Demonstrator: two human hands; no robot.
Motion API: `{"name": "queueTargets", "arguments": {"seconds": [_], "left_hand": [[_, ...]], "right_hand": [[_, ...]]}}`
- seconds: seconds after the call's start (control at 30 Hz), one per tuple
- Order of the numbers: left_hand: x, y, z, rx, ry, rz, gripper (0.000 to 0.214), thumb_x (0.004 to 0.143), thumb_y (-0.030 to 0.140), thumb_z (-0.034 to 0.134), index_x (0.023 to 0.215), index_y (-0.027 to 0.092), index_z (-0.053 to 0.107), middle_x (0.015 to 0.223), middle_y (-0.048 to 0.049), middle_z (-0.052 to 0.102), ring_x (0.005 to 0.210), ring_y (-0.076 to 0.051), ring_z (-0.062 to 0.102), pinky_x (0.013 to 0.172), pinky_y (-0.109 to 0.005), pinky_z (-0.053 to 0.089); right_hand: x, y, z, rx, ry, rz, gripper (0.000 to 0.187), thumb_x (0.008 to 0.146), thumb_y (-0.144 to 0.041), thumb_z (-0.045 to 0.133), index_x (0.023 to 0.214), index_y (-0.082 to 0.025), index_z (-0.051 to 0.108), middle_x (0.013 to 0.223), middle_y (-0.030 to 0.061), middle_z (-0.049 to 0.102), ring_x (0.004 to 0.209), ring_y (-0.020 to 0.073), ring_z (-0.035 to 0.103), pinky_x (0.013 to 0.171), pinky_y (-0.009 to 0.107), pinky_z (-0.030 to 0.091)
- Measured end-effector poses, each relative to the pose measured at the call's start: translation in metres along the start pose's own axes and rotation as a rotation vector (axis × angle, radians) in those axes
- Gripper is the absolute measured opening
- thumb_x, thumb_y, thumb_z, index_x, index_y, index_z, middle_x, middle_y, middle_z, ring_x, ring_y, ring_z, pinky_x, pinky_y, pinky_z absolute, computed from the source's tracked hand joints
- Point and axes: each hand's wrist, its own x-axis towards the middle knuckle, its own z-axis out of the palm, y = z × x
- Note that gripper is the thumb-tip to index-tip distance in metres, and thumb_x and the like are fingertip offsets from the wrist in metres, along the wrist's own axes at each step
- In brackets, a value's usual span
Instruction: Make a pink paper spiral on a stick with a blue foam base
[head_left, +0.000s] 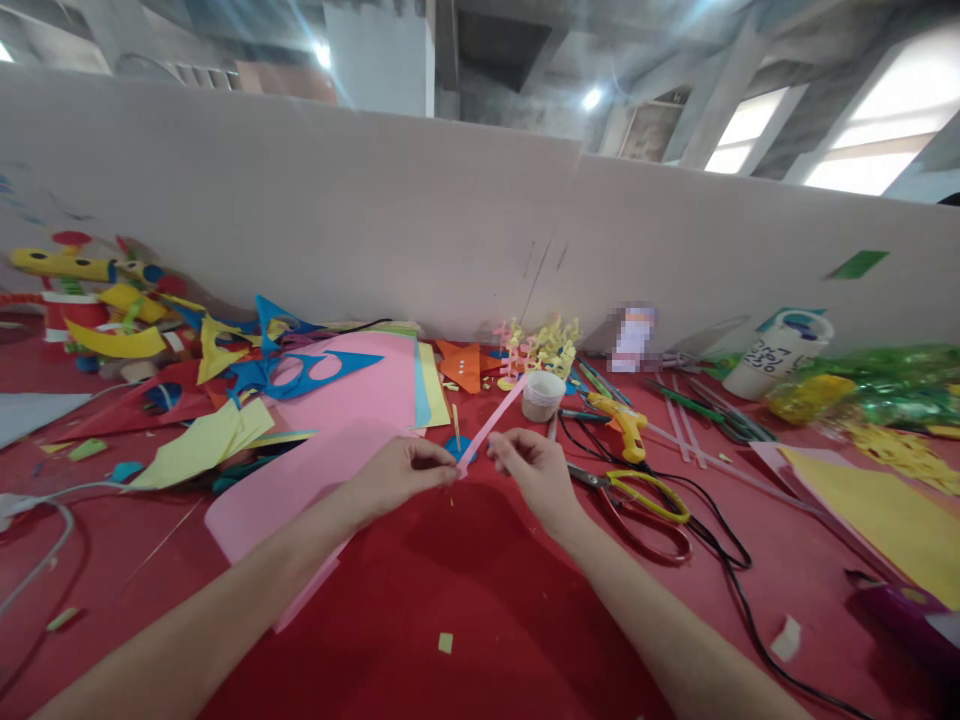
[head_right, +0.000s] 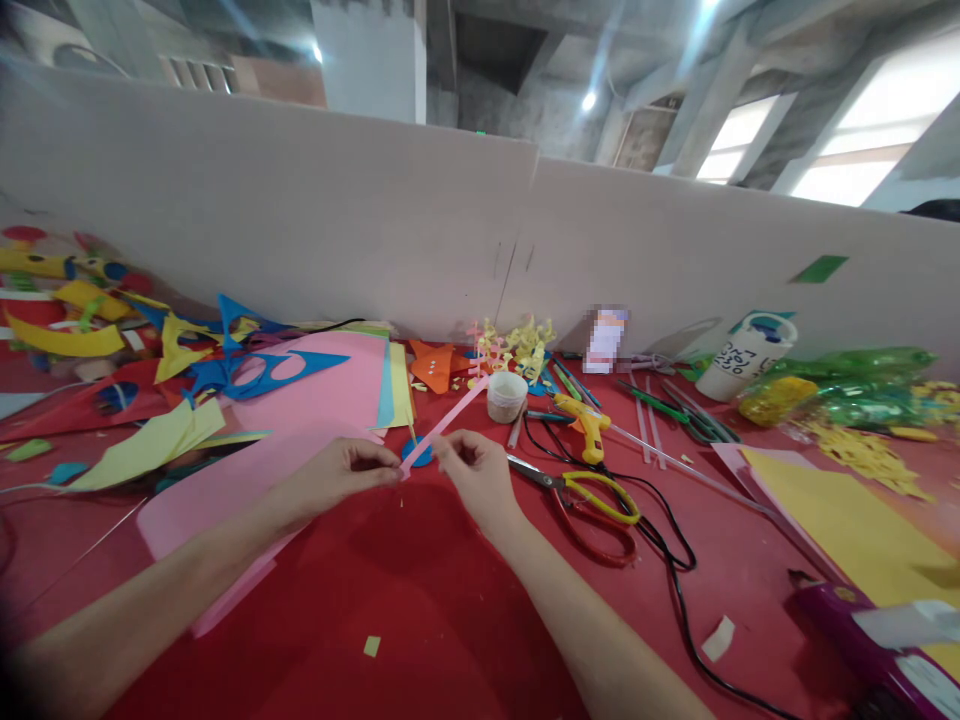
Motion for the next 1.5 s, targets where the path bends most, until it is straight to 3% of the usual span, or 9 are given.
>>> {"name": "queueTargets", "arguments": {"seconds": [0.07,0.13,0.3,0.67,0.93,1.3,1.5], "left_hand": [[0.0,0.001,-0.001,-0.018,0.016,-0.003,0.017,0.069,0.032,0.062,0.071,0.017,0.07,0.069,-0.0015,0.068,0.069,-0.016,0.059,0.067,-0.026,0.044],[0.0,0.001,-0.001,-0.023,0.022,0.011,0.016,0.07,0.03,0.061,0.073,0.017,0.069,0.071,-0.0014,0.068,0.069,-0.016,0.059,0.067,-0.026,0.044],[0.003,-0.005,-0.002,0.046,0.029,0.071,0.013,0.072,0.026,0.06,0.074,0.016,0.068,0.073,-0.0019,0.068,0.069,-0.015,0.059,0.066,-0.026,0.044],[0.002,-0.011,0.0,0.274,0.061,0.159,0.017,0.076,0.029,0.056,0.081,0.018,0.068,0.079,-0.0035,0.068,0.074,-0.017,0.061,0.069,-0.028,0.046],[0.0,-0.007,0.0,0.346,0.072,0.152,0.018,0.078,0.029,0.053,0.082,0.019,0.067,0.082,-0.0036,0.068,0.075,-0.017,0.061,0.068,-0.027,0.045],[0.0,-0.004,0.0,0.409,0.05,0.179,0.016,0.078,0.028,0.053,0.08,0.019,0.067,0.08,-0.0029,0.069,0.075,-0.016,0.06,0.068,-0.026,0.044],[0.0,-0.001,-0.003,0.323,-0.014,0.108,0.016,0.074,0.032,0.057,0.075,0.018,0.066,0.075,-0.0023,0.068,0.071,-0.016,0.06,0.067,-0.027,0.045]], "right_hand": [[-0.004,-0.004,0.003,-0.15,-0.103,-0.188,0.012,0.074,-0.029,0.063,0.073,-0.017,0.065,0.066,0.001,0.062,0.06,0.0118,0.055,0.06,0.024,0.045],[-0.006,-0.005,0.005,-0.248,-0.17,-0.298,0.006,0.075,-0.022,0.062,0.08,-0.019,0.066,0.075,0.0024,0.065,0.068,0.0135,0.058,0.067,0.026,0.047],[-0.007,0.0,0.008,-0.343,-0.174,-0.342,0.01,0.076,-0.015,0.06,0.082,-0.021,0.067,0.078,0.0026,0.067,0.072,0.0142,0.061,0.071,0.027,0.049],[-0.003,0.006,0.006,-0.371,-0.214,-0.317,0.012,0.075,-0.014,0.062,0.08,-0.022,0.068,0.079,0.0031,0.068,0.075,0.0161,0.062,0.072,0.03,0.049],[-0.005,0.007,0.007,-0.358,-0.206,-0.201,0.012,0.073,-0.013,0.062,0.081,-0.02,0.067,0.078,0.002,0.069,0.07,0.015,0.063,0.068,0.027,0.05],[-0.002,0.005,0.003,-0.436,-0.262,-0.281,0.013,0.073,-0.011,0.061,0.077,-0.021,0.068,0.078,0.0036,0.068,0.075,0.0161,0.061,0.072,0.028,0.047],[-0.002,0.003,0.003,-0.317,-0.344,-0.039,0.006,0.071,-0.019,0.06,0.072,-0.018,0.066,0.072,0.0022,0.067,0.066,0.0142,0.06,0.064,0.026,0.047]]}}
